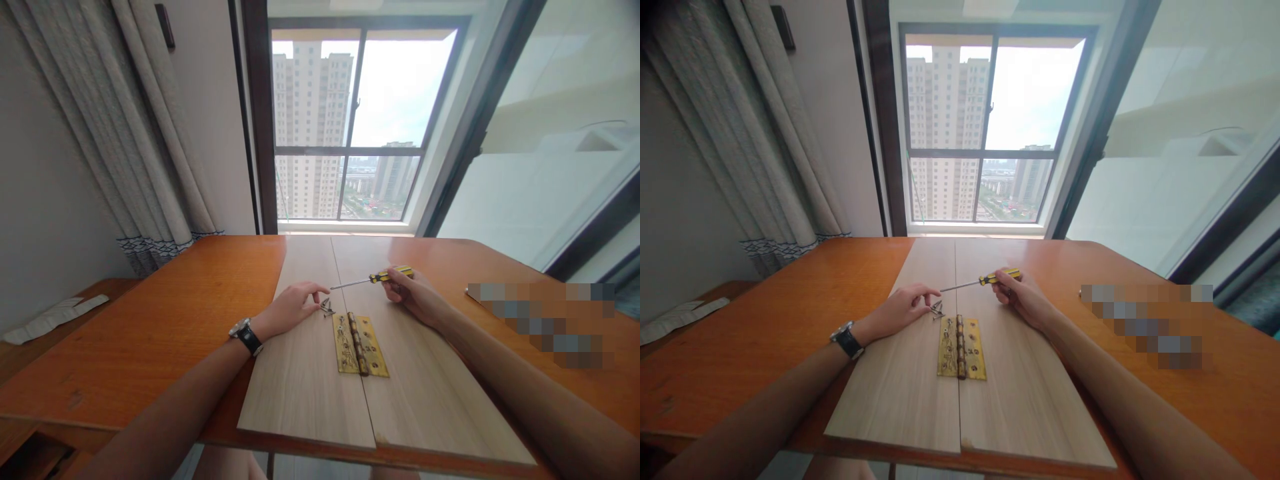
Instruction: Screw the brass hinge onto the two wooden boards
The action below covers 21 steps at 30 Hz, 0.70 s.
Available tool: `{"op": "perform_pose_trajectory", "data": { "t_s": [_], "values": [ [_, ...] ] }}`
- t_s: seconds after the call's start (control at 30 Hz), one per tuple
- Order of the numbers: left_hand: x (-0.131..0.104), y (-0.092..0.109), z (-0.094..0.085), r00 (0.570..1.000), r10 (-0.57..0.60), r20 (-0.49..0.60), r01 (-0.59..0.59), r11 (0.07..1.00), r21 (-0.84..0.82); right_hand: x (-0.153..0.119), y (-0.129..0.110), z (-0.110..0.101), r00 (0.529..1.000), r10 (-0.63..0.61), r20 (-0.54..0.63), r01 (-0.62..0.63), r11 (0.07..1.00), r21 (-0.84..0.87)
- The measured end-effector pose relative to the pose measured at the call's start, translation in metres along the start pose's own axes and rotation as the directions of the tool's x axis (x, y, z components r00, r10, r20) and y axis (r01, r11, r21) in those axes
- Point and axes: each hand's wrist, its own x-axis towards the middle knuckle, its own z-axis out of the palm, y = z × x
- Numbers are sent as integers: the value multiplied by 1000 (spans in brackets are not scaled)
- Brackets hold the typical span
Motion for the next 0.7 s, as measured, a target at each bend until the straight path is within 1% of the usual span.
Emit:
{"op": "perform_pose_trajectory", "data": {
  "t_s": [0.17,0.27,0.33,0.43,0.5,0.57,0.63,0.7],
  "values": [
    [0,3,-1,1000,-14,11,14,1000,-13,0,1,-3,1000,8,-10,-8,1000,10],
    [-1,4,-3,1000,-16,21,17,999,-49,0,1,-6,1000,8,-10,-7,1000,26],
    [-2,3,-6,999,-40,22,42,994,-101,0,0,-7,1000,13,-5,-13,999,33],
    [-2,-1,-12,996,-90,-18,83,965,-249,0,0,-7,1000,23,2,-23,999,34],
    [-1,-3,-14,991,-117,-59,86,920,-382,0,0,-7,1000,26,6,-26,999,33],
    [-1,0,-13,986,-140,-87,75,851,-520,0,1,-7,1000,27,12,-27,999,31],
    [-1,6,-10,984,-150,-94,56,770,-635,0,1,-7,999,27,16,-28,999,29],
    [-2,14,-5,987,-138,-80,41,704,-709,0,1,-7,999,27,17,-28,999,25]
  ]
}}
